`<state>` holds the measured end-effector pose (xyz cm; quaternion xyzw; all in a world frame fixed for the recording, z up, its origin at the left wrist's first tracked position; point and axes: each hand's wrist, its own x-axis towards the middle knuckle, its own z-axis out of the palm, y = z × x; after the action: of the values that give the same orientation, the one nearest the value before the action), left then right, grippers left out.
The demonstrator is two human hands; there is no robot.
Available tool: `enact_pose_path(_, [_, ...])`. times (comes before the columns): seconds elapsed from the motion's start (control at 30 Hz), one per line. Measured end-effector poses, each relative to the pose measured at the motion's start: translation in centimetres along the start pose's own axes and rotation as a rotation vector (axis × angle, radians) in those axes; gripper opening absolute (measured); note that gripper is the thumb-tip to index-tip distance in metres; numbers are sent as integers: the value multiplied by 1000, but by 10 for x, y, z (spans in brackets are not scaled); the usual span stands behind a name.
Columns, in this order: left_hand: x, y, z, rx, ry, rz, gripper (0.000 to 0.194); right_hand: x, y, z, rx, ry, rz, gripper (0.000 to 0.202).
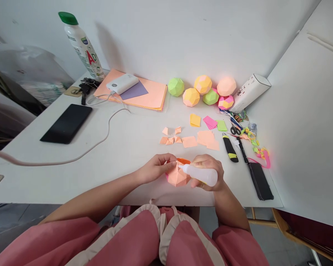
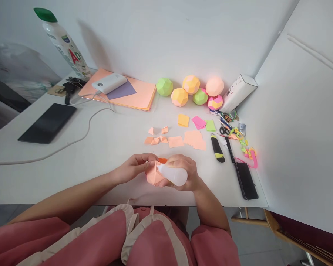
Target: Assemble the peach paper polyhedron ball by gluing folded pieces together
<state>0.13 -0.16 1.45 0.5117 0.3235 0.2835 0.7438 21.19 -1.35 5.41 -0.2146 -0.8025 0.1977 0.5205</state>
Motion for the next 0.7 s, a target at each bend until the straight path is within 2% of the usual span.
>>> enact_pose_path(0.33, [1,-2,0,-18,-1,14,41,-2,3,0,72,-12,-16,43])
enact_pose_path(0.6, [1,-4,0,-31,-4,19,39,-1,0,0,19,-16,-3,38])
enact_pose_path(0.7, [1,-3,1,-30,-5,15,40,-1,0,0,-21,20,7,37])
